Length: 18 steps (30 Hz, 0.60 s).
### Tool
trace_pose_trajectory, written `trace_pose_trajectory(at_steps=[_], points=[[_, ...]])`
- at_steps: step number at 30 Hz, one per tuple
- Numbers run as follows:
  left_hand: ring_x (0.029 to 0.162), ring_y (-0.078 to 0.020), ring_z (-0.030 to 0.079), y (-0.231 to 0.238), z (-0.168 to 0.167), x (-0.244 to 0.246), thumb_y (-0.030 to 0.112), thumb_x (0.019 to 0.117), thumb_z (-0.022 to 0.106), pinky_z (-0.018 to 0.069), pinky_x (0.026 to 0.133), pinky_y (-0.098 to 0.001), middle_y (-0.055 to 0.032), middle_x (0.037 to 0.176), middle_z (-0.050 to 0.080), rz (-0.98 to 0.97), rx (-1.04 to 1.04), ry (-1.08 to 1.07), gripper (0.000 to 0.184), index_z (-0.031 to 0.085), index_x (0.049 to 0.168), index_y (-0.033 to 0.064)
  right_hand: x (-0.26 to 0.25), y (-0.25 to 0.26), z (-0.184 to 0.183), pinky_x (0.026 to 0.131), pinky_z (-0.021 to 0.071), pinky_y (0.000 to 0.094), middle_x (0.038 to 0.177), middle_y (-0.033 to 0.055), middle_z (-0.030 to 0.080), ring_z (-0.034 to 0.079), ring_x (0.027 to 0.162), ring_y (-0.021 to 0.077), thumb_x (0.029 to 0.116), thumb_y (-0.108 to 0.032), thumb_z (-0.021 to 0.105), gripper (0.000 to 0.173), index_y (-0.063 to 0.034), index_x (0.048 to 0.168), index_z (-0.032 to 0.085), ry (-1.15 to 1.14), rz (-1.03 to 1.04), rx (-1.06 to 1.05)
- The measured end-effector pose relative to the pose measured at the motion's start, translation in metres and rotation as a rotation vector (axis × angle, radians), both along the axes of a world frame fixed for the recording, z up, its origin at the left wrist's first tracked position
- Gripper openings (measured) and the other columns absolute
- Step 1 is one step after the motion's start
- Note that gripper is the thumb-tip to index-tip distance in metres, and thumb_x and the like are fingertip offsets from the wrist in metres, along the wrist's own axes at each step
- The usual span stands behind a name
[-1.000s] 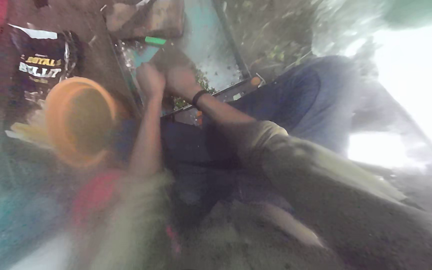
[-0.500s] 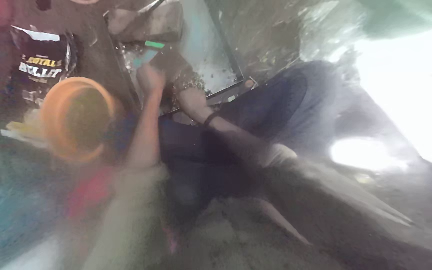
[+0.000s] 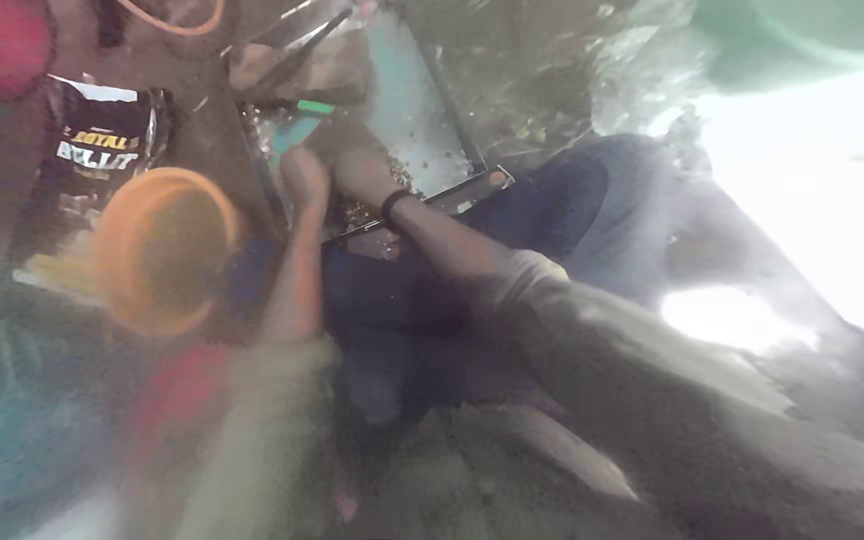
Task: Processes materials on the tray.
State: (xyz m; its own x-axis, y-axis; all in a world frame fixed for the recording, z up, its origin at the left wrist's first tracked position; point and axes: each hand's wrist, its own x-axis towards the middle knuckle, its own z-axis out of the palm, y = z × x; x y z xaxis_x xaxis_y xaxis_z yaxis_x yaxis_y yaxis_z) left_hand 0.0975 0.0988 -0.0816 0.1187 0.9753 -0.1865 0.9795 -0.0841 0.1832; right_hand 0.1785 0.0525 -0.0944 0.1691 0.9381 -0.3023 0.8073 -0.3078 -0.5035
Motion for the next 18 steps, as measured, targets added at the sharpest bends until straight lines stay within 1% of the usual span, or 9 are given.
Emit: trace_pose_trajectory(at_steps=[2,5,8,10,11,13,14,16,18], points=[[0.121,-0.0394,0.065,0.004,-0.004,-0.001,0.015,0.0997,0.060,0.0519,0.103,-0.0566,-0.0255,0.126,0.068,0.011,-0.003,0.017,0.029,0.069,0.119,-0.0045,0.000,0.007,0.000,0.088,0.0544,0.0638,0.120,0.0189,0.071,0.068,0.113,0.0390,0.1034,-0.032,0.055,0.034,-0.0051,0.117,0.071,0.029,0.003,-0.021],[0.116,-0.0373,0.068,0.010,-0.009,-0.002,0.020,0.0940,0.067,0.0539,0.099,-0.0583,-0.0220,0.120,0.071,0.008,0.004,-0.042,0.028,0.073,0.112,0.0004,0.000,0.010,-0.011,0.083,0.0555,0.0643,0.115,0.0178,0.072,0.069,0.109,0.0387,0.1003,-0.032,0.058,0.031,-0.0065,0.110,0.073,0.017,-0.004,-0.016],[0.115,-0.0351,0.068,0.013,-0.016,-0.004,0.021,0.0958,0.063,0.0538,0.100,-0.0570,-0.0194,0.118,0.072,-0.021,0.008,-0.056,0.023,0.076,0.108,0.0056,-0.008,0.001,-0.017,0.078,0.0568,0.0636,0.112,0.0188,0.072,0.070,0.104,0.0404,0.0994,-0.029,0.059,0.028,-0.0059,0.108,0.072,-0.021,-0.026,0.001],[0.114,-0.0330,0.069,0.014,-0.015,-0.004,0.021,0.0962,0.062,0.0541,0.100,-0.0561,-0.0177,0.118,0.072,-0.021,-0.009,-0.060,0.022,0.076,0.106,0.0074,-0.014,-0.008,-0.019,0.076,0.0578,0.0622,0.109,0.0210,0.072,0.071,0.101,0.0420,0.1002,-0.024,0.058,0.027,-0.0046,0.114,0.070,-0.052,-0.047,0.019],[0.114,-0.0330,0.069,0.014,-0.013,-0.004,0.022,0.0958,0.063,0.0542,0.100,-0.0563,-0.0172,0.117,0.073,-0.025,-0.011,-0.060,0.022,0.077,0.106,0.0075,-0.015,-0.014,-0.016,0.077,0.0576,0.0619,0.109,0.0227,0.071,0.070,0.102,0.0434,0.1017,-0.022,0.056,0.028,-0.0036,0.119,0.069,-0.059,-0.048,0.000],[0.113,-0.0340,0.069,0.015,-0.012,-0.002,0.022,0.0948,0.064,0.0538,0.100,-0.0570,-0.0174,0.116,0.073,-0.030,-0.016,-0.059,0.022,0.078,0.105,0.0074,-0.015,-0.024,-0.013,0.078,0.0579,0.0619,0.113,0.0235,0.070,0.070,0.104,0.0443,0.1033,-0.020,0.053,0.034,-0.0066,0.134,0.062,-0.060,-0.054,-0.058],[0.113,-0.0347,0.069,0.014,-0.011,-0.001,0.022,0.0945,0.064,0.0536,0.099,-0.0576,-0.0184,0.116,0.073,-0.031,-0.018,-0.062,0.022,0.078,0.104,0.0064,-0.015,-0.030,-0.013,0.077,0.0574,0.0631,0.113,0.0242,0.070,0.070,0.102,0.0456,0.1031,-0.018,0.054,0.037,-0.0073,0.138,0.060,-0.060,-0.054,-0.076],[0.115,-0.0356,0.068,0.011,-0.009,-0.001,0.022,0.0945,0.065,0.0527,0.100,-0.0588,-0.0199,0.118,0.072,-0.026,-0.028,-0.076,0.024,0.076,0.106,0.0047,-0.013,-0.048,-0.017,0.074,0.0570,0.0639,0.109,0.0243,0.071,0.071,0.098,0.0464,0.1011,-0.016,0.056,0.040,-0.0077,0.140,0.059,-0.080,-0.047,-0.089],[0.119,-0.0360,0.067,0.011,-0.011,-0.002,0.022,0.0928,0.068,0.0517,0.102,-0.0588,-0.0199,0.122,0.071,-0.022,-0.027,-0.082,0.024,0.076,0.107,0.0056,-0.009,-0.066,-0.013,0.076,0.0569,0.0635,0.108,0.0240,0.072,0.071,0.098,0.0457,0.0999,-0.016,0.058,0.044,-0.0083,0.143,0.058,-0.083,-0.024,-0.127]])
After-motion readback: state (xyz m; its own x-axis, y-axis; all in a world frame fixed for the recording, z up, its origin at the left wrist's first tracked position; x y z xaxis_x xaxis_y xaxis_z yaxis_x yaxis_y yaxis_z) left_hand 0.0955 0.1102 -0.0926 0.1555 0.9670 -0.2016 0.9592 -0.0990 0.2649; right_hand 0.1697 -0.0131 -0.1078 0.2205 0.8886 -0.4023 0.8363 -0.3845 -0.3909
